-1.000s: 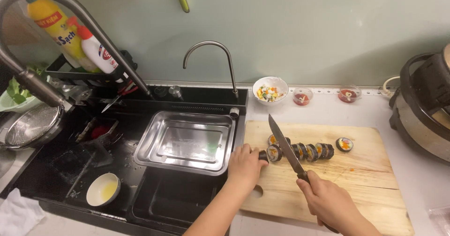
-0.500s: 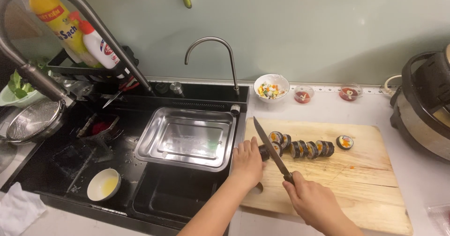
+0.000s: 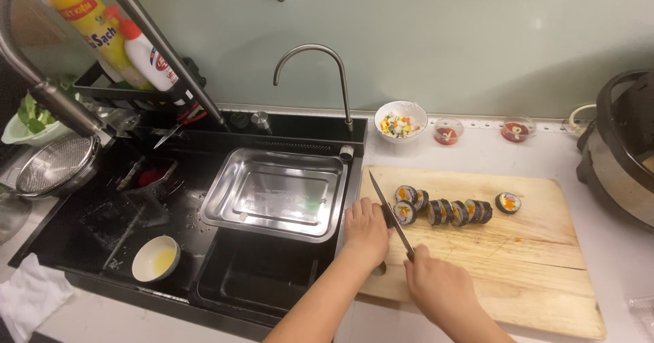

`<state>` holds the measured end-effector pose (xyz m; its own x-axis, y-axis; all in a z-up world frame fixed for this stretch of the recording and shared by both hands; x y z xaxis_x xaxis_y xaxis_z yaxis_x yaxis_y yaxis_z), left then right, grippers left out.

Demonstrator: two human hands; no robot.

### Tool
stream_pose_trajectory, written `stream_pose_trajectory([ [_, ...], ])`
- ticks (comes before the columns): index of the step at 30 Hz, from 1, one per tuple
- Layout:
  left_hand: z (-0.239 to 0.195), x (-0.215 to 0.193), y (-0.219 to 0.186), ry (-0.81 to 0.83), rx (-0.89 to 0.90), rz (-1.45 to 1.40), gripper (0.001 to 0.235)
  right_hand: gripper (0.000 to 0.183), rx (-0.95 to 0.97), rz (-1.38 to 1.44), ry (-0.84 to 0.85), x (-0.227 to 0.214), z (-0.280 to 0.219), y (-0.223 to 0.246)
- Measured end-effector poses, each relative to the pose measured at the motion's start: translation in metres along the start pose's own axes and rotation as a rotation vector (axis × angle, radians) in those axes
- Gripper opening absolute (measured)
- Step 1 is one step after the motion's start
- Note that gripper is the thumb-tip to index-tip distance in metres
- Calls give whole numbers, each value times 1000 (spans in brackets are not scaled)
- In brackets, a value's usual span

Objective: The person slices a gimbap roll on a wooden board using a knife and places the individual pieces into plastic takeout containers containing small sauce cups.

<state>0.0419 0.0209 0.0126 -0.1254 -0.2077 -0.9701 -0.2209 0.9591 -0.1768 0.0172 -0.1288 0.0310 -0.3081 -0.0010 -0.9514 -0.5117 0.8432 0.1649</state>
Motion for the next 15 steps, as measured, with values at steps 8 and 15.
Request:
stream_pose_trajectory([
  [8, -7, -11, -2, 11, -25, -46, 61, 33, -24, 49, -47, -7, 14, 5],
  [15, -5, -3, -2, -69, 5, -12, 60, 35, 26, 13, 46, 8, -11, -8],
])
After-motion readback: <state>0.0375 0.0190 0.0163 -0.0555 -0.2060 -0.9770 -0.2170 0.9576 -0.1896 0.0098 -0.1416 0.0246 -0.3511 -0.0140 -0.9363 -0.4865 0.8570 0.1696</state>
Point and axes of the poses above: each hand's wrist, its own z-axis towards the middle knuckle, its own x-axis out of the palm, y = z × x, the point moved 7 cm from there along z, towards the middle knuckle, and after that the axes turned 7 degrees about y, right-handed, at the moved point
